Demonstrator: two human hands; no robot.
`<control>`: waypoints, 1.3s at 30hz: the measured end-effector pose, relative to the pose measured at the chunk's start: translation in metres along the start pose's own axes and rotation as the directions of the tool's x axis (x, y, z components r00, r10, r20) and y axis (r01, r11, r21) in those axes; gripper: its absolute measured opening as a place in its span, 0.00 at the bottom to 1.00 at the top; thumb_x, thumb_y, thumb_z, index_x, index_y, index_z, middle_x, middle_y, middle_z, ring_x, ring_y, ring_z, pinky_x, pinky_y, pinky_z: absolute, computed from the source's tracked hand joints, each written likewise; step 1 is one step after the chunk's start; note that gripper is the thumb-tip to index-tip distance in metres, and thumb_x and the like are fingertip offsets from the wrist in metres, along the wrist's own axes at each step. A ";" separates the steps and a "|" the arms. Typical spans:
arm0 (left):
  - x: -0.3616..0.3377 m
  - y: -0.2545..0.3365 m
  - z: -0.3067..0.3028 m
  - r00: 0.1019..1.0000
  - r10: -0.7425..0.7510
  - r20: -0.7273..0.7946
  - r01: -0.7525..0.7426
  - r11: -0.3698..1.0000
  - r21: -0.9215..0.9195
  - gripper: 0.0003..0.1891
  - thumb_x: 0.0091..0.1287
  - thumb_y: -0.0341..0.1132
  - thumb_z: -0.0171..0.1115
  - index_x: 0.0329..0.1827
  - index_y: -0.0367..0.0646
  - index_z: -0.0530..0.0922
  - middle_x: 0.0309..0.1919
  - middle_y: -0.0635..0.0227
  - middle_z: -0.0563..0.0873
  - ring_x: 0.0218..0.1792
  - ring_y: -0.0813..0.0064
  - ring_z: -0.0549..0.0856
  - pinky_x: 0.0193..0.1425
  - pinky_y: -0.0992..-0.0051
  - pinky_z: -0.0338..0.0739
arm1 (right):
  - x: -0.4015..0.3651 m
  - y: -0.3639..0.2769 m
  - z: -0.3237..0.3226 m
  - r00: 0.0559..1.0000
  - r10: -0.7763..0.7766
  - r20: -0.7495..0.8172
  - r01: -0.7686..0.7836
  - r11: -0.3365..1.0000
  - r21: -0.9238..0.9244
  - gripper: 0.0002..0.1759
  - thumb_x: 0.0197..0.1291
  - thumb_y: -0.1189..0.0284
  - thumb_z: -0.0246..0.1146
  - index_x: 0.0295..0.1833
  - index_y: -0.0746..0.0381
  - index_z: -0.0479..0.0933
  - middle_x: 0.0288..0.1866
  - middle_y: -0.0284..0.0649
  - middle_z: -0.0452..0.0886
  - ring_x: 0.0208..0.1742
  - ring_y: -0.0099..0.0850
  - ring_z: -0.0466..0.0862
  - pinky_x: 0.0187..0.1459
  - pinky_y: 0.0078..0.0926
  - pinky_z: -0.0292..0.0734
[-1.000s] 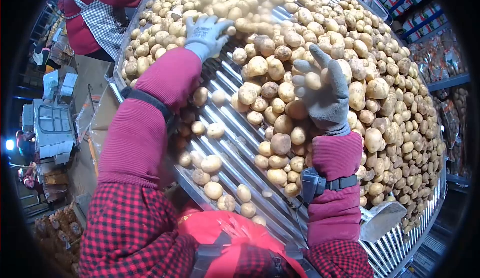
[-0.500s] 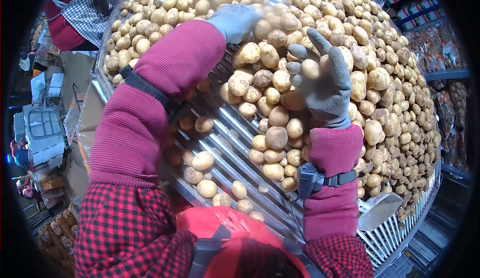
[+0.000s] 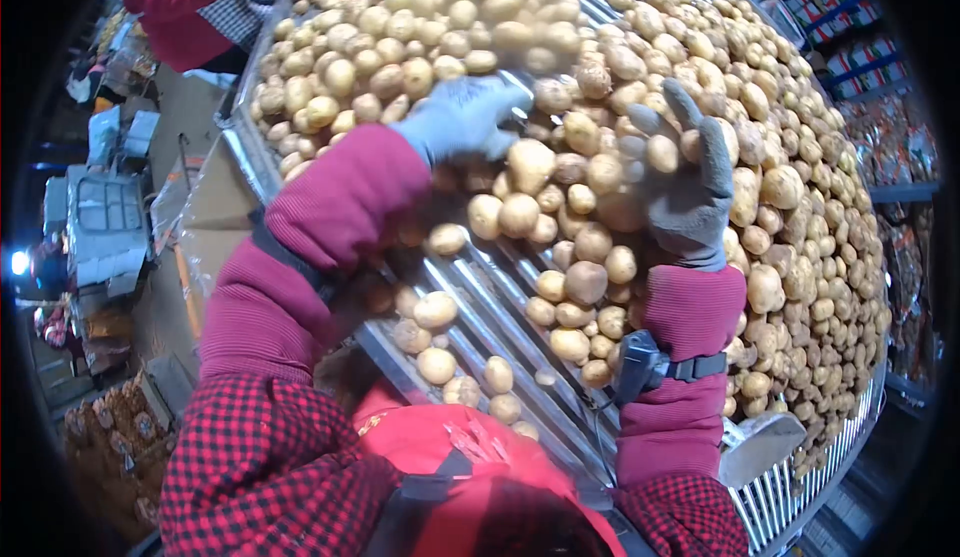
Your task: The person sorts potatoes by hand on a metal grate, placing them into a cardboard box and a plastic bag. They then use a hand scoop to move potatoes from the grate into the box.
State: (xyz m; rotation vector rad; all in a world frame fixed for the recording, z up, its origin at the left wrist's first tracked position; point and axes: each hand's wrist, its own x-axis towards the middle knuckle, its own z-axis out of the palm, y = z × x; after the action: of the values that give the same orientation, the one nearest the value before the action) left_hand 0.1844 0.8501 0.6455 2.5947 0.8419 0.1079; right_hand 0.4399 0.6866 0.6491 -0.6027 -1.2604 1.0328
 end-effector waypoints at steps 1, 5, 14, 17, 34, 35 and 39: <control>-0.021 0.002 0.008 0.999 -0.031 -0.019 0.029 0.996 -0.083 0.28 0.65 0.44 0.74 0.69 0.53 0.81 0.53 0.55 0.87 0.54 0.52 0.88 0.58 0.58 0.83 | -0.001 0.000 0.002 0.998 0.035 -0.045 -0.033 0.998 0.045 0.49 0.65 0.90 0.66 0.85 0.39 0.63 0.86 0.59 0.59 0.76 0.53 0.77 0.62 0.49 0.86; -0.086 0.027 0.015 0.976 -0.170 -0.138 0.054 0.798 -0.601 0.29 0.68 0.35 0.75 0.73 0.48 0.80 0.64 0.61 0.86 0.66 0.66 0.84 0.73 0.66 0.77 | 0.010 -0.012 0.019 0.899 0.309 -0.311 -0.199 0.920 0.338 0.35 0.82 0.52 0.54 0.83 0.63 0.64 0.67 0.52 0.82 0.54 0.38 0.88 0.51 0.32 0.84; -0.180 0.064 -0.016 0.862 -0.506 0.045 -0.059 -0.188 -0.980 0.22 0.79 0.32 0.63 0.74 0.37 0.76 0.63 0.65 0.86 0.55 0.79 0.86 0.58 0.79 0.82 | 0.011 -0.008 -0.003 0.882 0.428 -0.196 -0.300 0.832 0.466 0.38 0.80 0.49 0.56 0.84 0.60 0.63 0.72 0.52 0.78 0.61 0.42 0.84 0.57 0.38 0.82; -0.219 0.045 0.017 0.769 -0.291 -0.570 -0.385 0.502 -0.775 0.22 0.82 0.31 0.59 0.75 0.34 0.74 0.62 0.61 0.86 0.55 0.76 0.87 0.61 0.76 0.83 | 0.008 -0.010 -0.011 0.882 0.411 -0.229 -0.291 0.860 0.418 0.37 0.80 0.51 0.57 0.85 0.60 0.62 0.74 0.53 0.76 0.60 0.40 0.83 0.57 0.37 0.82; -0.561 0.069 0.063 0.123 -0.990 0.062 -0.463 -0.112 -0.879 0.21 0.86 0.43 0.50 0.73 0.41 0.74 0.49 0.56 0.90 0.35 0.72 0.87 0.36 0.70 0.85 | 0.028 0.012 -0.077 0.882 0.438 -0.171 -0.355 0.859 0.367 0.37 0.79 0.61 0.57 0.86 0.65 0.58 0.85 0.56 0.62 0.77 0.48 0.70 0.79 0.46 0.68; -0.582 0.069 0.076 0.115 -0.993 0.041 -0.473 -0.091 -0.876 0.23 0.84 0.45 0.54 0.75 0.43 0.74 0.54 0.56 0.88 0.40 0.69 0.88 0.40 0.69 0.86 | 0.029 0.017 -0.090 0.900 0.421 -0.110 -0.358 0.859 0.366 0.36 0.79 0.63 0.57 0.85 0.67 0.58 0.85 0.55 0.61 0.80 0.49 0.67 0.81 0.49 0.66; -0.639 0.083 0.115 -0.119 -0.993 -0.002 -0.146 0.020 -0.989 0.28 0.81 0.46 0.61 0.78 0.45 0.72 0.64 0.64 0.84 0.51 0.71 0.87 0.53 0.69 0.85 | 0.030 0.000 -0.004 0.842 0.345 -0.415 -0.294 0.938 0.183 0.35 0.80 0.64 0.56 0.83 0.71 0.59 0.87 0.51 0.60 0.86 0.47 0.58 0.84 0.51 0.64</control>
State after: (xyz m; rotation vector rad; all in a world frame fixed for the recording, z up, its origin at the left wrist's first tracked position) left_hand -0.2688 0.3791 0.6064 0.3334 1.7203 1.5058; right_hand 0.4430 0.7132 0.6626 -0.9256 -0.7056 1.1516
